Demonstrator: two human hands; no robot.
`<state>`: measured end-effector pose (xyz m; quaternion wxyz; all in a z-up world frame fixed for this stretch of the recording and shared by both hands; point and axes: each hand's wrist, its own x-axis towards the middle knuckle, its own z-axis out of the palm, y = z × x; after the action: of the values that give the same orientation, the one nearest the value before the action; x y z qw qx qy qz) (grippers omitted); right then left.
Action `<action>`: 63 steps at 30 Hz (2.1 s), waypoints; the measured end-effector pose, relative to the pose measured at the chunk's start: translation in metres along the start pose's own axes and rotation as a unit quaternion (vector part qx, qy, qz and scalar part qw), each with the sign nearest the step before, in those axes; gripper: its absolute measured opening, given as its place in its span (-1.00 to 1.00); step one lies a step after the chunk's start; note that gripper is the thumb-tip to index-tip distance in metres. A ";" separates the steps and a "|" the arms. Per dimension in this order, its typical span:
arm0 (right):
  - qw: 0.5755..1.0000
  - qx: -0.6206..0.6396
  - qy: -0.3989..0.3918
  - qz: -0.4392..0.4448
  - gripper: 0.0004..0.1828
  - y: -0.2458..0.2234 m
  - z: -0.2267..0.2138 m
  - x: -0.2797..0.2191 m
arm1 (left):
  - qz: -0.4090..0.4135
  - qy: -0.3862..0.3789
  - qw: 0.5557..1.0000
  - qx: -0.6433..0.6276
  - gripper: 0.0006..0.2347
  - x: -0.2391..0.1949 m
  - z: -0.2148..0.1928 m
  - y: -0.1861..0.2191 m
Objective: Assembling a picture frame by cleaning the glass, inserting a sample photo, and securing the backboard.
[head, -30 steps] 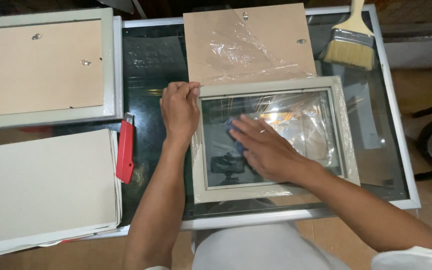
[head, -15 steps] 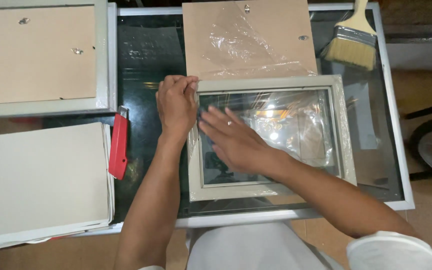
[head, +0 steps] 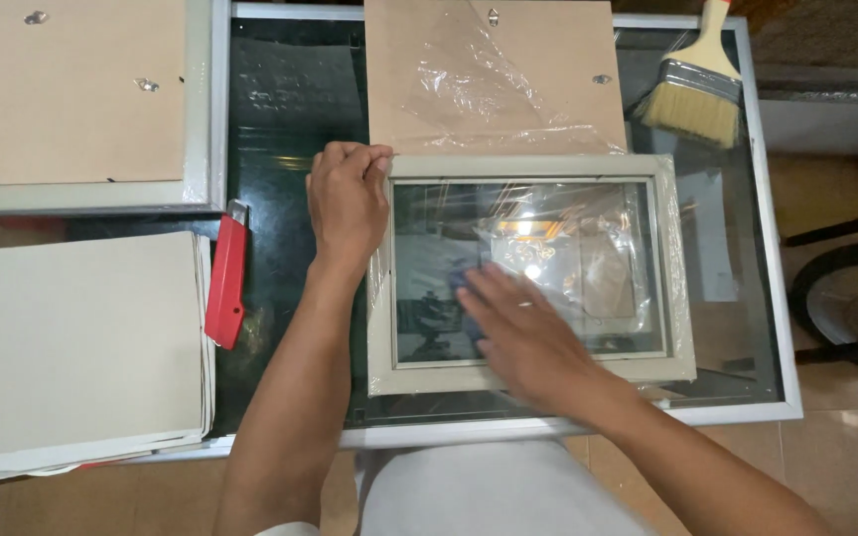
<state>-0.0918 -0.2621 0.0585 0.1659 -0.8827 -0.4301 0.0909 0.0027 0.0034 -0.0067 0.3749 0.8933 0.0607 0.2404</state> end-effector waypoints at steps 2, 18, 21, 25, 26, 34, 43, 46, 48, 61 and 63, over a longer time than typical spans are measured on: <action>0.997 -0.034 0.020 0.072 -0.28 0.022 -0.009 -0.032 | -0.011 -0.008 1.000 0.005 -0.91 0.000 -0.001 0.000; 0.993 -0.029 0.107 0.027 -0.32 0.028 0.009 0.076 | 0.016 -0.004 1.000 0.012 -0.92 0.001 -0.004 0.002; 0.983 -0.062 0.097 0.140 -0.35 0.068 -0.022 0.027 | 0.017 -0.004 1.000 0.006 -0.92 0.001 -0.006 0.006; 0.957 -0.079 0.095 0.263 -0.33 0.103 -0.035 -0.019 | 0.019 -0.007 1.000 0.018 -0.91 0.001 -0.004 0.002; 0.950 -0.088 0.106 0.280 -0.34 0.109 -0.034 -0.026 | 0.013 -0.007 1.000 0.026 -0.91 0.000 -0.002 0.001; 0.963 -0.050 0.048 0.261 -0.24 0.067 -0.037 -0.062 | 0.007 0.007 0.999 0.053 -0.92 -0.001 0.005 -0.002; 0.995 0.019 0.057 0.077 -0.26 -0.037 0.021 0.061 | -0.013 -0.006 0.998 0.053 -0.96 -0.003 -0.007 0.015; 0.998 -0.002 0.061 0.011 -0.24 -0.034 0.032 0.061 | -0.021 -0.017 0.998 0.053 -0.85 -0.005 -0.014 0.015; 0.998 -0.006 0.055 0.020 -0.25 -0.022 0.022 0.040 | -0.029 -0.002 0.998 0.050 -0.85 -0.005 -0.011 0.016; 0.975 -0.047 0.139 0.166 -0.23 -0.029 0.019 0.021 | -0.041 0.015 0.997 0.056 -0.80 -0.005 -0.002 0.017; 0.991 0.099 -0.009 0.091 -0.30 -0.070 0.024 0.051 | -0.021 0.034 0.998 0.057 -0.78 -0.007 0.002 0.009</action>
<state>-0.1190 -0.1763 0.0618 0.2399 -0.8966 -0.3379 0.1558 -0.0031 -0.0066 -0.0042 0.3260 0.9032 0.1054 0.2587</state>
